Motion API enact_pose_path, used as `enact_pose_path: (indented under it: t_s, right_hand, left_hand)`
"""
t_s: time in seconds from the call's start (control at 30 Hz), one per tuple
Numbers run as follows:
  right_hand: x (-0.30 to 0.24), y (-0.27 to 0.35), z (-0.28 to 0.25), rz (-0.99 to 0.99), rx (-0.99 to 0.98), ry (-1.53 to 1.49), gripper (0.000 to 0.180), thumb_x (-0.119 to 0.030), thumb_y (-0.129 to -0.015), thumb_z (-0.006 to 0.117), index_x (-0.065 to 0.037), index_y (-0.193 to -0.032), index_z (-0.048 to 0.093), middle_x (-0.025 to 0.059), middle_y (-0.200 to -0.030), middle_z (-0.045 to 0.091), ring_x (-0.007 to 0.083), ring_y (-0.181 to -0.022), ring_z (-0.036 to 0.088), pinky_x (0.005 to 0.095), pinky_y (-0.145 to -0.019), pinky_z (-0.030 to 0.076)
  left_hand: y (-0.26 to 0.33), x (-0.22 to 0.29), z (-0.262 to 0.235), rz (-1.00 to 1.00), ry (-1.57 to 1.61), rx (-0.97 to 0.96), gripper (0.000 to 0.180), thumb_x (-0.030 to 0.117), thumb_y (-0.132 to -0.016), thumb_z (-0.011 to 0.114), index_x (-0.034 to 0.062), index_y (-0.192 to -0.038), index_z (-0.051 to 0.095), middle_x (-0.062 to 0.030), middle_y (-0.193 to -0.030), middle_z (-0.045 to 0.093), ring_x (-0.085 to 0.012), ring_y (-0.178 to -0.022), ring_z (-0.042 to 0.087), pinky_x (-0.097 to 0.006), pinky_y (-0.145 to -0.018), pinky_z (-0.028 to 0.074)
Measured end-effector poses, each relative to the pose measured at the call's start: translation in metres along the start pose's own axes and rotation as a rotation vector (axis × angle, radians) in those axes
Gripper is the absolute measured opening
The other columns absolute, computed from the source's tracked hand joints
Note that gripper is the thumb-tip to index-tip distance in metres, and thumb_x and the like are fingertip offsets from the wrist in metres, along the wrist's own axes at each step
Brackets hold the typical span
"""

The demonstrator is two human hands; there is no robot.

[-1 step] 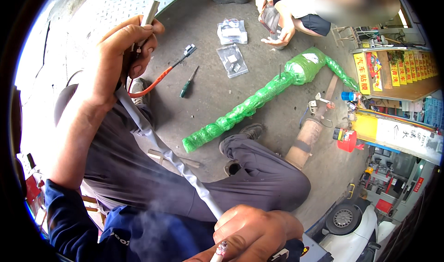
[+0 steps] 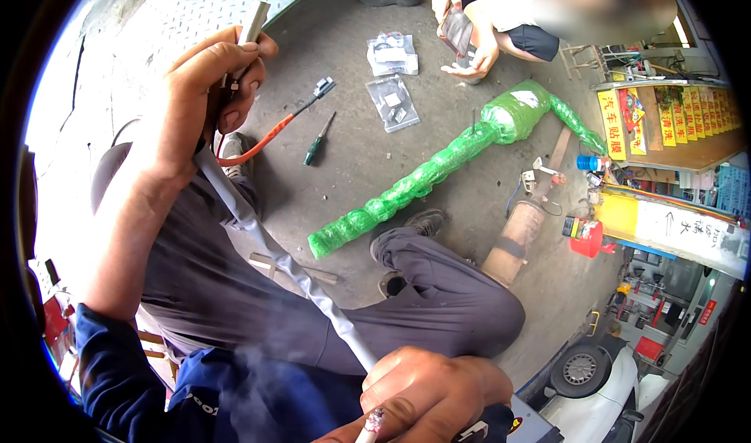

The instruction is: The person unpacks small plastic bags containing electrical parts and uses a screwdriver to tighten connections on a metal component with attached wires. They handle several packaged items and a green-wrapped object on the floor while assembling the parts.

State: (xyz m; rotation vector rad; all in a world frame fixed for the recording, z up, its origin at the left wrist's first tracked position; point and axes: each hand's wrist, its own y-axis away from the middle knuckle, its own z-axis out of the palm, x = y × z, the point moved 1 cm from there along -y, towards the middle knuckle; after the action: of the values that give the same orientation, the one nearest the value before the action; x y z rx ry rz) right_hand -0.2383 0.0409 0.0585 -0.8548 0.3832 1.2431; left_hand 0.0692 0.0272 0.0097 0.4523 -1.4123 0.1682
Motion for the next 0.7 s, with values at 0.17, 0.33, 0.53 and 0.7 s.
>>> enact_pose_path:
  t_s: [0.17, 0.33, 0.53, 0.7]
  right_hand:
    - [0.029, 0.017, 0.009, -0.405, 0.175, 0.3, 0.033, -0.003, -0.097, 0.076, 0.001, -0.129, 0.072, 0.0453, -0.127, 0.068, 0.0281, -0.066, 0.074, 0.0343, -0.045, 0.054]
    - [0.011, 0.022, 0.002, -0.24, 0.161, 0.419, 0.022, -0.011, -0.1, 0.073, -0.004, -0.12, 0.073, 0.0324, -0.112, 0.075, 0.0289, -0.068, 0.073, 0.0337, -0.048, 0.055]
    - [0.019, 0.021, -0.04, -0.026, 0.875, 0.26, 0.045, -0.022, -0.108, 0.051, 0.0, -0.147, 0.052, 0.0228, -0.126, 0.068, 0.0069, -0.046, 0.043, 0.0256, -0.047, 0.037]
    - [0.038, 0.019, -0.107, 0.196, 1.376, 0.203, 0.042, -0.027, -0.109, 0.059, 0.0, -0.142, 0.059, 0.0232, -0.135, 0.071, 0.0013, -0.051, 0.038, 0.0208, -0.05, 0.031]
  left_hand:
    - [0.0, 0.0, 0.001, 0.005, 0.015, 0.004, 0.029, 0.028, -0.108, 0.055, 0.0043, -0.118, 0.07, 0.0025, -0.082, 0.054, -0.0053, -0.061, 0.043, -0.021, -0.058, 0.035]
    - [0.002, 0.003, 0.002, 0.007, 0.023, 0.015, 0.029, 0.026, -0.108, 0.054, 0.0035, -0.116, 0.071, 0.0019, -0.081, 0.054, -0.0057, -0.06, 0.043, -0.022, -0.057, 0.034]
    - [0.004, 0.0, -0.016, 0.077, -0.045, 0.036, 0.029, 0.026, -0.107, 0.055, 0.0023, -0.115, 0.071, 0.0015, -0.081, 0.055, -0.0058, -0.061, 0.043, -0.023, -0.057, 0.035]
    - [0.007, 0.001, -0.018, 0.128, -0.097, 0.018, 0.026, 0.022, -0.107, 0.056, 0.0036, -0.114, 0.073, 0.0015, -0.081, 0.056, -0.0062, -0.063, 0.047, -0.023, -0.059, 0.036]
